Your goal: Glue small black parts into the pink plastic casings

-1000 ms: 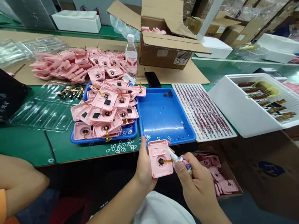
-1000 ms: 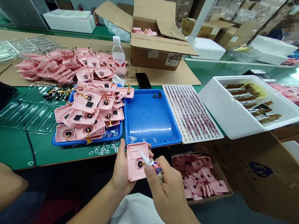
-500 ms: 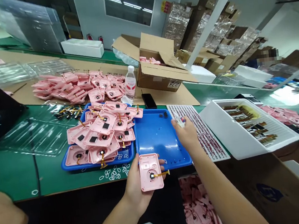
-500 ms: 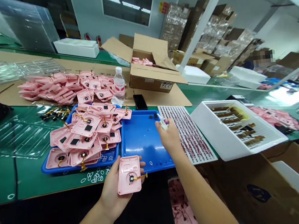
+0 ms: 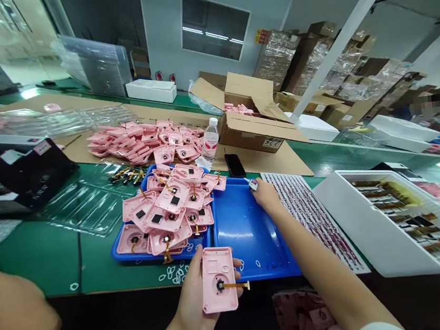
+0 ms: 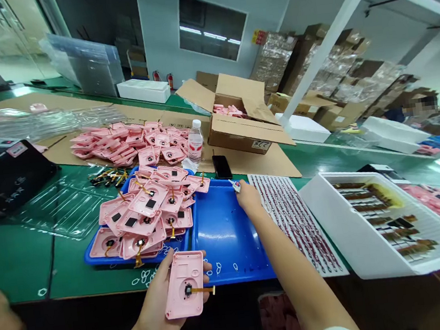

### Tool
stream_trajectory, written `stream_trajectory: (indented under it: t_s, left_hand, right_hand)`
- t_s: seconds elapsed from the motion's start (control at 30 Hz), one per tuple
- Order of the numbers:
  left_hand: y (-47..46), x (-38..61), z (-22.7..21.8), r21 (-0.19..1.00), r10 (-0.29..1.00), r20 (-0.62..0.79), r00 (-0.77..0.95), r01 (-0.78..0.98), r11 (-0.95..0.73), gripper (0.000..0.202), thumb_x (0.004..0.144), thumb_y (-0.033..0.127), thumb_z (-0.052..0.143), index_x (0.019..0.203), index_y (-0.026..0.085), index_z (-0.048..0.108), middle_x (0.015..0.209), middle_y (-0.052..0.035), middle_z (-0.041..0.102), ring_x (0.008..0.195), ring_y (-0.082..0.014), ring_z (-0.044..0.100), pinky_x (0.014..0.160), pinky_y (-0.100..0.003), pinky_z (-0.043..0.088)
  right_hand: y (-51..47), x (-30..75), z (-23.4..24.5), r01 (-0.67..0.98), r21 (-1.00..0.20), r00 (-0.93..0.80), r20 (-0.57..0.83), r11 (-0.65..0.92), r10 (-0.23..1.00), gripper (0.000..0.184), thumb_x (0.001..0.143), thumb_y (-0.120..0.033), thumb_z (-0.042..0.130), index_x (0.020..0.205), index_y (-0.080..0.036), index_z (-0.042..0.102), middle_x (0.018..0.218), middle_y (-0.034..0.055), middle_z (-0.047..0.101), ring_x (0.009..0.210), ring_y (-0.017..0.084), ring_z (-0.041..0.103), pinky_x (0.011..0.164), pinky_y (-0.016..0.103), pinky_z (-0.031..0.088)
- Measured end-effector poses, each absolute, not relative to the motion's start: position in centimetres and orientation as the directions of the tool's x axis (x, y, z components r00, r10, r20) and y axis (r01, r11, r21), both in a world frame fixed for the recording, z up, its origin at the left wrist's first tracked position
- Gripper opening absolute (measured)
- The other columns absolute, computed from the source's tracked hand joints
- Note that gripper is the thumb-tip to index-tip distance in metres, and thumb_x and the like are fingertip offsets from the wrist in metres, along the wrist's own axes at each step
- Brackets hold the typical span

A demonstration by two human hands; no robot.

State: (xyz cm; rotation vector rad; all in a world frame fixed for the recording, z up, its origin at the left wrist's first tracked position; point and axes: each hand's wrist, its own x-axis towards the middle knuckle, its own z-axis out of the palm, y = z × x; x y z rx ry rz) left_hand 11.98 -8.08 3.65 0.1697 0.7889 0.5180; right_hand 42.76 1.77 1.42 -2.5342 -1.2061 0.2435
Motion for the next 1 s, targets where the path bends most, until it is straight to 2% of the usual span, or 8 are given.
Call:
stream_trajectory:
  t_s: [0.2,0.3,0.37,0.47,0.63,0.83,0.93,1.0]
  left_hand:
    - [-7.8,11.6,3.9,0.387,0.594,-0.594,0.544,-0.454,0.803,0.050,0.104,0.041,0.040,0.115,0.005,0.073,0.099,-0.0186,0.080,0.072,-0.0249,0.074,0.062,-0.036,0.062]
    - [-7.9,11.8,4.0,0.378,0.641,-0.553,0.533,-0.525,0.763,0.046,0.106,0.039,0.040,0.110,0.008,0.074,0.099,-0.0163,0.079,0.076,-0.0232,0.074,0.068,-0.034,0.061]
    - [-8.2,11.9,4.0,0.372,0.664,-0.517,0.540,-0.557,0.743,0.043,0.107,0.038,0.042,0.105,0.010,0.075,0.094,-0.0128,0.079,0.076,-0.0210,0.073,0.068,-0.030,0.059]
    - [-8.9,11.8,4.0,0.383,0.673,-0.476,0.566,-0.555,0.738,0.037,0.104,0.043,0.054,0.102,0.012,0.075,0.087,-0.0081,0.076,0.074,-0.0181,0.071,0.069,-0.026,0.056]
    - [-9.6,11.0,3.6,0.466,0.666,-0.472,0.577,-0.478,0.745,0.050,0.087,0.059,0.076,0.108,0.013,0.075,0.082,-0.0046,0.071,0.076,-0.0186,0.067,0.070,-0.027,0.053]
    - [-9.6,10.3,2.5,0.729,0.721,-0.318,0.615,-0.328,0.601,0.051,0.087,0.057,0.077,0.119,0.019,0.069,0.102,-0.0059,0.073,0.089,-0.0203,0.068,0.077,-0.029,0.052]
    - [-8.4,9.1,2.5,0.877,0.793,-0.223,0.567,-0.238,0.417,0.040,0.094,0.054,0.070,0.115,0.020,0.066,0.101,-0.0046,0.073,0.088,-0.0191,0.066,0.081,-0.030,0.052]
    - [-6.7,7.9,3.4,0.972,0.852,-0.140,0.504,-0.094,0.216,0.034,0.095,0.053,0.068,0.102,0.020,0.066,0.091,-0.0026,0.071,0.086,-0.0188,0.065,0.082,-0.030,0.050]
  right_hand:
    - [-2.6,37.7,4.5,0.773,-0.472,0.505,0.055,-0.423,0.861,0.014,0.099,-0.026,0.070,0.107,-0.015,0.066,0.108,0.0128,0.078,0.096,0.026,0.074,0.088,0.040,0.058]
    - [-8.4,32.3,5.6,0.775,-0.584,0.347,0.074,-0.241,0.935,0.023,0.097,-0.043,0.071,0.100,-0.022,0.064,0.110,0.0086,0.081,0.080,0.023,0.076,0.070,0.032,0.058]
    - [-11.8,28.9,5.8,0.742,-0.670,0.153,0.182,0.009,0.971,0.015,0.097,-0.037,0.070,0.103,-0.024,0.066,0.113,0.0076,0.081,0.082,0.022,0.077,0.069,0.030,0.058]
    - [-14.2,25.7,5.4,0.774,-0.569,-0.037,0.399,0.279,0.916,0.017,0.097,-0.019,0.062,0.113,-0.021,0.067,0.101,0.0086,0.082,0.084,0.024,0.079,0.071,0.032,0.058]
    - [-14.1,24.6,4.8,0.886,-0.335,-0.129,0.486,0.321,0.864,0.025,0.091,-0.007,0.057,0.109,-0.018,0.069,0.092,0.0108,0.082,0.075,0.027,0.077,0.065,0.034,0.055]
    - [-15.1,24.1,5.6,0.821,-0.524,-0.005,0.387,0.225,0.922,0.028,0.091,-0.010,0.064,0.116,-0.023,0.069,0.097,0.0067,0.081,0.076,0.022,0.075,0.067,0.030,0.053]
    - [-16.6,24.7,6.7,0.660,-0.741,0.306,0.412,0.121,0.858,0.012,0.094,-0.030,0.074,0.101,-0.025,0.066,0.099,0.0042,0.077,0.075,0.018,0.069,0.067,0.027,0.052]
    - [-17.7,25.8,7.1,0.512,-0.859,0.580,0.339,-0.008,0.740,0.030,0.093,-0.049,0.075,0.087,-0.025,0.059,0.084,0.0004,0.068,0.067,0.016,0.061,0.063,0.027,0.048]
